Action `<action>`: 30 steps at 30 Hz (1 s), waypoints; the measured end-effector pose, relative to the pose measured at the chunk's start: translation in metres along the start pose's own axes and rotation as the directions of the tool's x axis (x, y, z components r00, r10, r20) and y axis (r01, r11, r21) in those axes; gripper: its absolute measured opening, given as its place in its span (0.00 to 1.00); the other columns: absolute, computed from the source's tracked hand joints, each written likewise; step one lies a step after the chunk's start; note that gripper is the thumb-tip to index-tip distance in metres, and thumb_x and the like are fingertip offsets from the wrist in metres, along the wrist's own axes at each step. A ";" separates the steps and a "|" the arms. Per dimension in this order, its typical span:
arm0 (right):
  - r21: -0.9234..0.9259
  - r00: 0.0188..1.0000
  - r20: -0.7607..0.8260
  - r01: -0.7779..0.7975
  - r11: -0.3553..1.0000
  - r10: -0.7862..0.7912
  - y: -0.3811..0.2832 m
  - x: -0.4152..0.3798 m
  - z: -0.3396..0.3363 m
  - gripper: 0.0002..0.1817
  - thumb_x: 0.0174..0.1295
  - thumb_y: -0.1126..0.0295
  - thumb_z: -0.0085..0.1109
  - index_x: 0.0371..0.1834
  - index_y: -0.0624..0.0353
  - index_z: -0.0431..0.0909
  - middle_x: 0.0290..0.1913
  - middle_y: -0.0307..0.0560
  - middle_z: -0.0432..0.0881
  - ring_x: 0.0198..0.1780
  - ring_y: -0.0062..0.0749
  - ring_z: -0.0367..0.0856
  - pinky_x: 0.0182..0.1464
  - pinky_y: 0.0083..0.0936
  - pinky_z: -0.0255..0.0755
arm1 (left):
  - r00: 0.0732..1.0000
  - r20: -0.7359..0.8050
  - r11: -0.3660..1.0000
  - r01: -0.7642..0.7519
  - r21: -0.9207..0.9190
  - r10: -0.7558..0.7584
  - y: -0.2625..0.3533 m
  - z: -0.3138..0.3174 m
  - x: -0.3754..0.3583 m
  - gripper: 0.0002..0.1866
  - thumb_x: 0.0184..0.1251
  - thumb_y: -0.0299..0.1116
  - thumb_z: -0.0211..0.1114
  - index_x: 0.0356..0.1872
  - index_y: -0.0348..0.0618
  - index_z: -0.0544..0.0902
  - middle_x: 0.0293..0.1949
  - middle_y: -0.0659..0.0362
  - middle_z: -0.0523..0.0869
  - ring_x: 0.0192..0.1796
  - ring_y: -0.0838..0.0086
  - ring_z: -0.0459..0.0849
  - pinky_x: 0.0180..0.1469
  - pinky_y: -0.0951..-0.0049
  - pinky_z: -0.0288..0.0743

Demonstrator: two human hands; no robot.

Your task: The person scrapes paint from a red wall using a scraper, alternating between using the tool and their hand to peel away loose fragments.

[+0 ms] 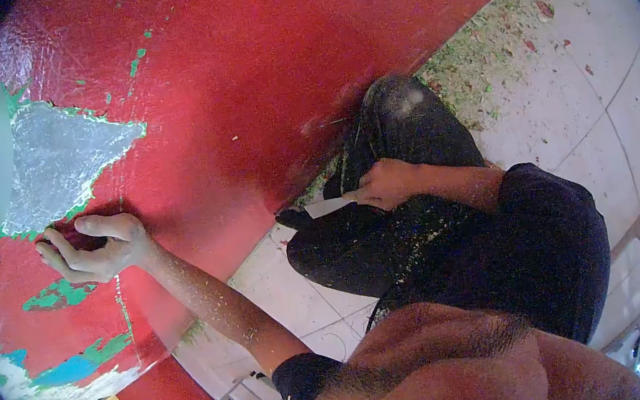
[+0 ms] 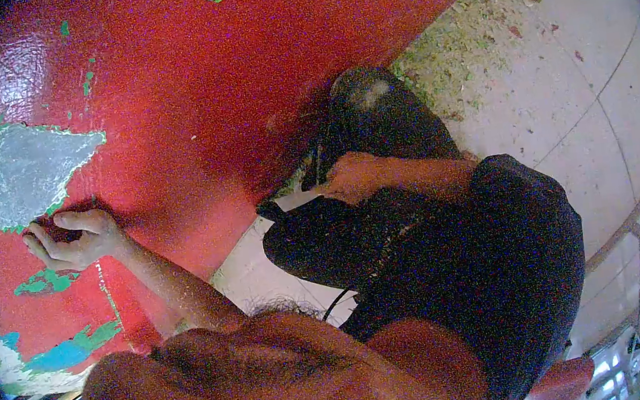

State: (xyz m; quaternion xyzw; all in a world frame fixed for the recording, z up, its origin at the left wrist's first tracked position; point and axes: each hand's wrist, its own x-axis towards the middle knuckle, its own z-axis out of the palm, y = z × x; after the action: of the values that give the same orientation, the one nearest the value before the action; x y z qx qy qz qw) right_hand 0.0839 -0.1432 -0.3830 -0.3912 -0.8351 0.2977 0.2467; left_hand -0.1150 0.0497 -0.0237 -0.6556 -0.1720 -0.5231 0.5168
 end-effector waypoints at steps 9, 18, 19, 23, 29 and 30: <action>-0.033 1.000 0.008 -0.007 0.999 0.008 0.000 0.000 -0.001 0.22 0.71 0.58 0.51 0.68 0.41 0.75 0.31 0.55 0.83 0.32 0.55 0.85 0.34 0.53 0.79 | 1.000 -0.019 1.000 -0.010 -0.002 0.010 0.002 0.001 0.002 0.22 0.72 0.43 0.61 0.53 0.33 0.85 0.55 0.44 0.82 0.59 0.55 0.80 0.63 0.54 0.72; 0.011 1.000 -0.016 0.017 1.000 -0.017 0.004 0.000 0.004 0.21 0.71 0.58 0.51 0.66 0.41 0.77 0.32 0.56 0.83 0.33 0.55 0.85 0.35 0.51 0.80 | 0.999 -0.026 0.998 0.017 -0.057 -0.018 0.004 0.001 0.002 0.22 0.71 0.43 0.62 0.54 0.34 0.85 0.57 0.44 0.81 0.61 0.55 0.79 0.65 0.54 0.71; -0.001 1.000 -0.006 0.002 1.000 -0.002 0.003 0.000 0.003 0.21 0.70 0.58 0.51 0.66 0.41 0.77 0.32 0.56 0.83 0.33 0.56 0.85 0.35 0.51 0.80 | 1.000 -0.021 0.999 0.016 -0.048 -0.017 0.003 0.001 0.001 0.22 0.71 0.43 0.62 0.54 0.34 0.85 0.57 0.44 0.81 0.61 0.55 0.79 0.65 0.53 0.71; -0.004 1.000 -0.013 -0.015 1.000 0.015 0.001 0.000 0.003 0.22 0.70 0.58 0.50 0.67 0.39 0.76 0.32 0.56 0.83 0.33 0.56 0.85 0.35 0.52 0.80 | 1.000 -0.011 0.999 0.012 -0.036 -0.013 0.001 0.000 0.000 0.22 0.71 0.43 0.62 0.54 0.33 0.84 0.56 0.44 0.81 0.61 0.55 0.79 0.65 0.54 0.71; -0.023 1.000 0.014 -0.013 1.000 0.013 -0.002 0.000 -0.004 0.23 0.71 0.58 0.48 0.68 0.39 0.76 0.32 0.57 0.83 0.33 0.55 0.85 0.36 0.52 0.81 | 1.000 -0.007 1.000 -0.008 -0.020 0.007 0.002 0.000 0.002 0.21 0.72 0.42 0.62 0.54 0.33 0.84 0.57 0.44 0.81 0.61 0.55 0.79 0.65 0.54 0.72; -0.034 0.999 0.025 -0.025 0.999 0.026 -0.003 0.000 -0.004 0.23 0.71 0.58 0.47 0.68 0.39 0.76 0.32 0.57 0.83 0.33 0.55 0.86 0.36 0.52 0.80 | 1.000 -0.011 1.000 -0.013 -0.020 0.013 0.001 0.000 0.001 0.21 0.72 0.42 0.62 0.54 0.33 0.84 0.57 0.44 0.80 0.61 0.55 0.79 0.65 0.55 0.72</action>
State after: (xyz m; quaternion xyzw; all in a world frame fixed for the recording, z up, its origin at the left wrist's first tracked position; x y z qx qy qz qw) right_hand 0.0851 -0.1436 -0.3777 -0.4022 -0.8380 0.2917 0.2257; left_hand -0.1135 0.0490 -0.0233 -0.6590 -0.1598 -0.5249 0.5145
